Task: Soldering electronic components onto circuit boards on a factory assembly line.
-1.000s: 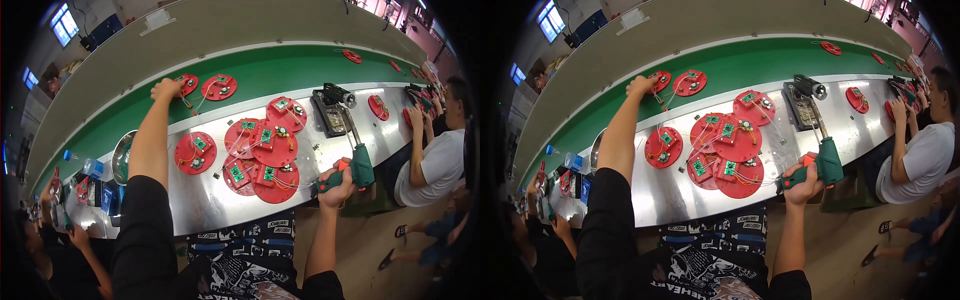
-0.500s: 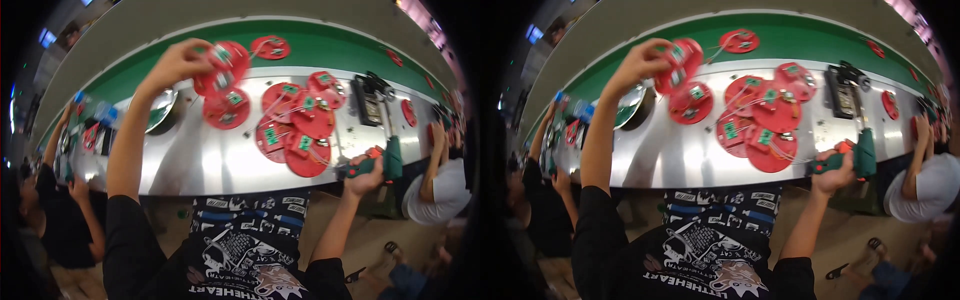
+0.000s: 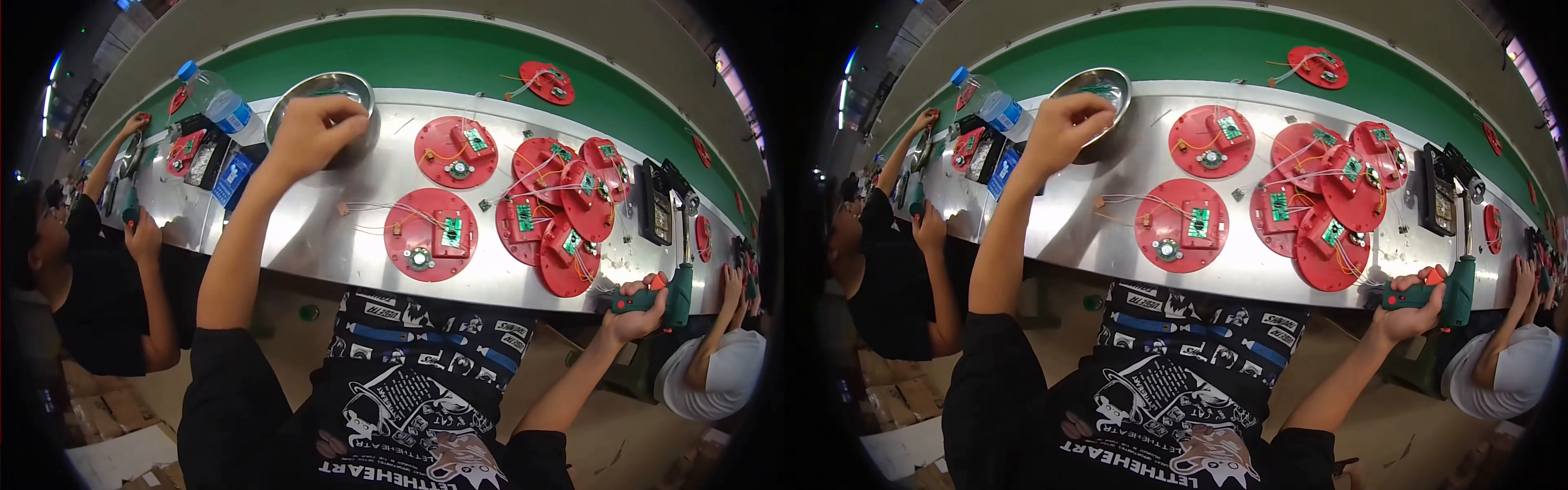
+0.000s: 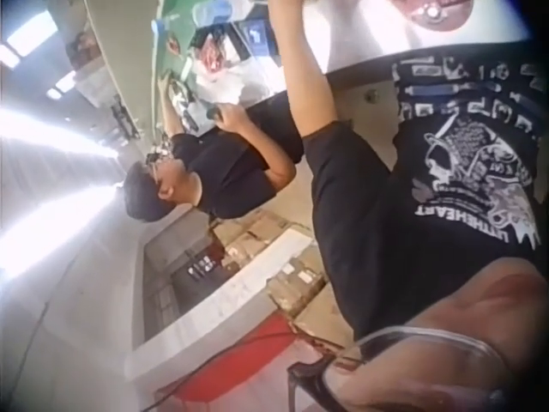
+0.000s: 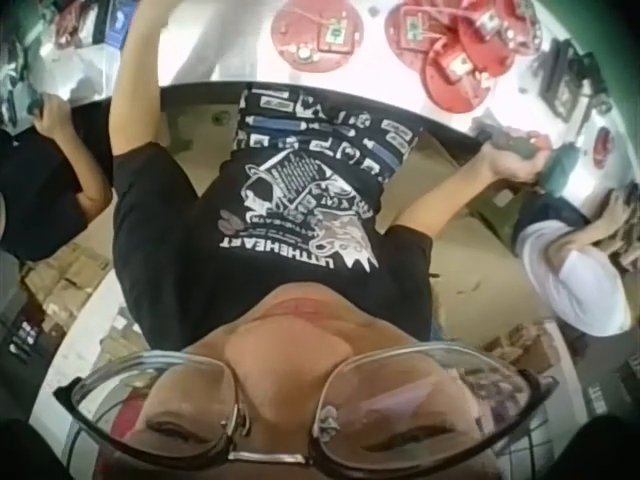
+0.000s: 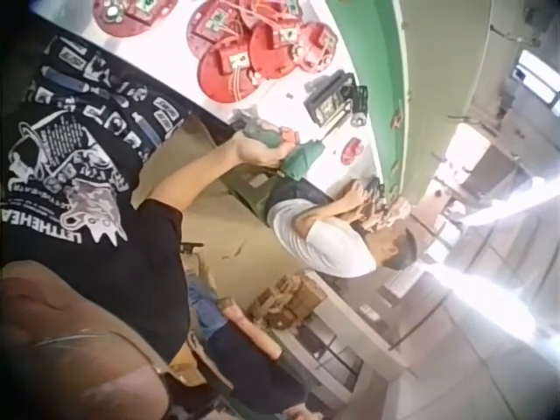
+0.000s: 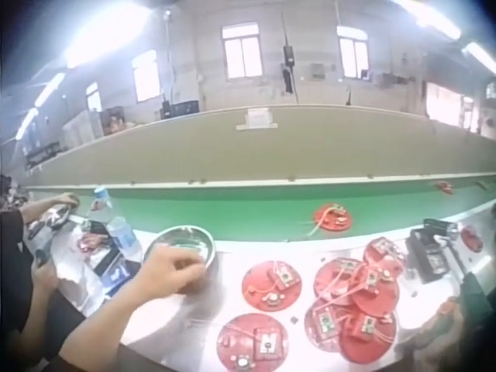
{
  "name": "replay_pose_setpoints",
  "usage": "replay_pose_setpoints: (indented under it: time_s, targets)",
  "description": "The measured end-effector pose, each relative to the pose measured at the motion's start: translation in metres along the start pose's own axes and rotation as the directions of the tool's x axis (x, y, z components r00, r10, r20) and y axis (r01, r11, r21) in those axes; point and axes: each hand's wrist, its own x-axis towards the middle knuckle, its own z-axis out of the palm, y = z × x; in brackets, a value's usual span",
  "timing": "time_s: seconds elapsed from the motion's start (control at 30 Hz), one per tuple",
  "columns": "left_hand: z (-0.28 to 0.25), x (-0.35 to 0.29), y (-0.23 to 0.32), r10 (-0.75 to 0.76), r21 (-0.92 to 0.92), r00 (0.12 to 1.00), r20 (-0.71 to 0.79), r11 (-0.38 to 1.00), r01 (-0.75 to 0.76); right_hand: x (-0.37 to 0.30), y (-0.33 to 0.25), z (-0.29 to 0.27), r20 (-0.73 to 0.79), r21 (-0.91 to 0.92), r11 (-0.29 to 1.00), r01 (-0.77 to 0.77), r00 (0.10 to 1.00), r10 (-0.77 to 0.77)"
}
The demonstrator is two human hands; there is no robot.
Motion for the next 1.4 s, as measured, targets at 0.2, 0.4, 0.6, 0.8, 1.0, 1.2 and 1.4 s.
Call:
replay_pose_setpoints:
  time_s: [0.2,0.4,0.6,0.8,1.0,1.2,1.4]
  targets:
    - [0.009,0.034,-0.064,0.011,0.390,0.990,0.139,0.919,-0.065,0.010,0.007,-0.028,0.052,0.051,0.999,-0.001,0.999,-0.002]
    - [0.006,0.036,-0.062,-0.056,0.318,0.997,0.046,0.947,0.039,0.003,0.002,-0.008,-0.016,-0.014,1.000,0.017,1.000,-0.017]
    - [-0.008,0.036,-0.068,-0.012,-0.119,0.978,-0.206,0.993,-0.013,0.000,0.001,0.001,0.026,0.021,1.000,-0.007,1.000,0.006]
    - [0.005,-0.018,0.027,0.298,-0.032,0.903,-0.308,0.946,-0.323,-0.014,-0.013,0.001,0.262,0.036,0.999,0.001,0.965,-0.010]
    - [0.078,-0.098,0.074,0.326,0.035,0.943,-0.071,0.945,-0.324,-0.102,-0.047,0.036,0.611,-0.336,0.917,0.215,0.790,0.039]
    - [0.118,-0.103,0.061,0.332,0.120,0.929,-0.166,0.942,-0.315,-0.128,-0.043,0.045,0.717,-0.452,0.862,0.231,0.668,0.197]
    - [0.120,-0.105,0.058,0.321,0.151,0.932,-0.166,0.943,-0.298,-0.137,-0.038,0.048,0.692,-0.493,0.867,0.076,0.638,0.338]
